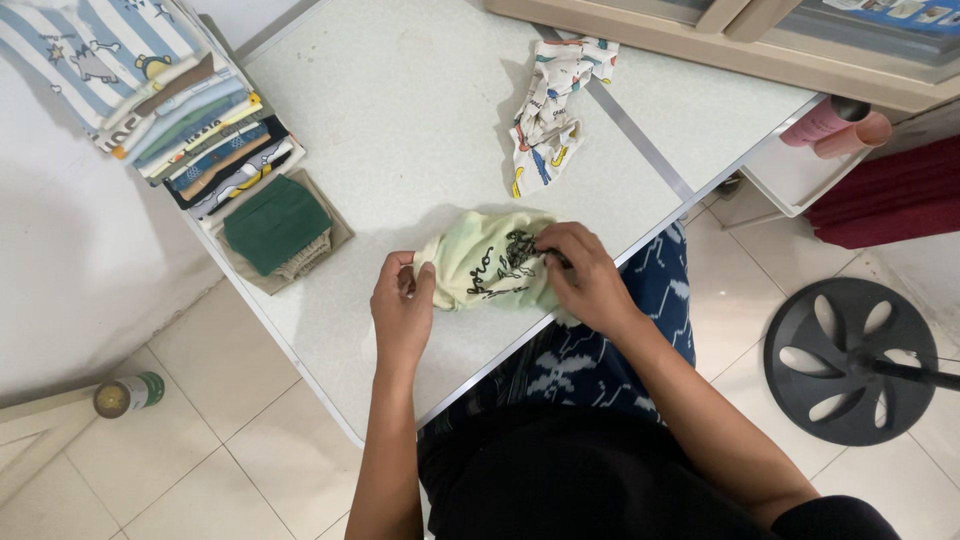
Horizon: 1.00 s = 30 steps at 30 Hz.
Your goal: The person folds a shirt by laying it flat, folding the sides toward the center, and then folding it into a smaller square.
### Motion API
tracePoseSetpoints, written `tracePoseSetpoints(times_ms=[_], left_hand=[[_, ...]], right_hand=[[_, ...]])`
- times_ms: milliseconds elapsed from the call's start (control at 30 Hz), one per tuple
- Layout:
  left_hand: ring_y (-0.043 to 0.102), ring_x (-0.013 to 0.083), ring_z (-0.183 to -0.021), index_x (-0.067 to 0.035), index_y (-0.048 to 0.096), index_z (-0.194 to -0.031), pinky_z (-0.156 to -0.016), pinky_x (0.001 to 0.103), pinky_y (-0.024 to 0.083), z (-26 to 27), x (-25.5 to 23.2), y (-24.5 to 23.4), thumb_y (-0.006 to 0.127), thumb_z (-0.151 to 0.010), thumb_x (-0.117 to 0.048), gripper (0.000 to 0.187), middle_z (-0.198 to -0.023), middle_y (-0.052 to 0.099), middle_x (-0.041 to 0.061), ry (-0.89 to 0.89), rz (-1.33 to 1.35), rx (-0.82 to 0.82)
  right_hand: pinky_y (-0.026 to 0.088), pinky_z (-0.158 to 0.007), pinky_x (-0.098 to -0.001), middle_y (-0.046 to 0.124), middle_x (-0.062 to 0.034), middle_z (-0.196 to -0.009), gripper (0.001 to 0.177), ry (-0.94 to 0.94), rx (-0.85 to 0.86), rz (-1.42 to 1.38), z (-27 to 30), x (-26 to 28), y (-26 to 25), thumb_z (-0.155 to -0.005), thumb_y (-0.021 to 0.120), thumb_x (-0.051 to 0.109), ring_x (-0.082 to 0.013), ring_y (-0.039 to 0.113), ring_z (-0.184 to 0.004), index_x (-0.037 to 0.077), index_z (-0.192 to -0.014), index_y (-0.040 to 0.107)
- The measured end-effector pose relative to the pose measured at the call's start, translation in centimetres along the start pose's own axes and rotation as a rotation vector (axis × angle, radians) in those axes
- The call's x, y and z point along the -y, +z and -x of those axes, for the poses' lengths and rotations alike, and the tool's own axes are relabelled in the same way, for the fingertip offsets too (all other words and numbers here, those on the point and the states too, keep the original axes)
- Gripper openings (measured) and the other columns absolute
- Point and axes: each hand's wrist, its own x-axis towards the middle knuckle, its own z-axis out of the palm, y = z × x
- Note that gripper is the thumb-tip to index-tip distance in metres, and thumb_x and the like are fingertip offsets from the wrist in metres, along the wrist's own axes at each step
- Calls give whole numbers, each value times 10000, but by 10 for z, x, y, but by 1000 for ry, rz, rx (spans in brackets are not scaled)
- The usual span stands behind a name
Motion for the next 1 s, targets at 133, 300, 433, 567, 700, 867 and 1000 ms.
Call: tracePoseSetpoints(times_ms=[133, 300, 433, 567, 700, 867, 1000], left_hand=[[542, 205, -692, -42, 567, -1182, -641, 327, 451, 5, -13, -5, 617, -1027, -170, 207, -801, 635, 153, -181, -198, -24], [590, 338, -1149, 16, 550, -1344, -968, 458, 482, -3, -3, -1, 660, -930, -117, 449, -1237, 639, 188, 466, -542, -226], [534, 341, -1280, -39, 599, -1350, -1088, 477, 436, -20, 4, 11, 649, -1003, -133, 363, -1344, 611, 181, 516, -491, -119], [565, 340, -1163, -27, 614, -1331, -998, 480, 429, -32, 1, 26, 714, -940, -168, 427, -1235, 640, 166, 498, -513, 57], [593, 314, -1018, -50, 686, -1150, -928, 451, 448, -35, 5, 37, 746, -882, -125, 285, -1045, 672, 110, 466, -633, 69], [588, 324, -979, -42, 674, -1034, -881, 460, 447, -34, 13, 40, 743, -852, -77, 198, -1035, 657, 114, 535, -514, -1], [596, 324, -967, -33, 634, -1027, -883, 459, 450, -37, 16, 40, 739, -853, -78, 208, -1035, 645, 121, 514, -460, -22]], right_hand=[[565, -913, -378, 609, -150, -1244, 248, 43, -184, 68, -5, -6, 0, -959, 638, 7, -285, 658, -1095, 6, -1207, 636], [501, -925, -443, 624, -170, -1191, 323, -39, -261, 388, -9, -17, -5, -887, 761, 71, -351, 594, -1073, -18, -1189, 689], [497, -939, -424, 623, -141, -1147, 243, -16, -159, 385, -13, -21, -2, -878, 752, 73, -334, 598, -1068, 8, -1110, 719], [461, -976, -441, 618, -146, -1259, 240, -146, -55, 340, -27, -17, -7, -810, 694, 2, -340, 576, -1198, 17, -1049, 677], [432, -1059, -452, 592, -145, -1392, 393, -197, -40, 350, -49, -14, -10, -825, 608, -67, -338, 535, -1318, 18, -1208, 639], [369, -1123, -527, 522, -182, -1499, 416, -368, -16, 572, -80, -25, -10, -990, 617, 176, -338, 426, -1421, 38, -1383, 601], [360, -1150, -519, 539, -131, -1485, 428, -340, -38, 703, -86, -41, -9, -1058, 569, 259, -300, 440, -1419, 43, -1427, 587]])
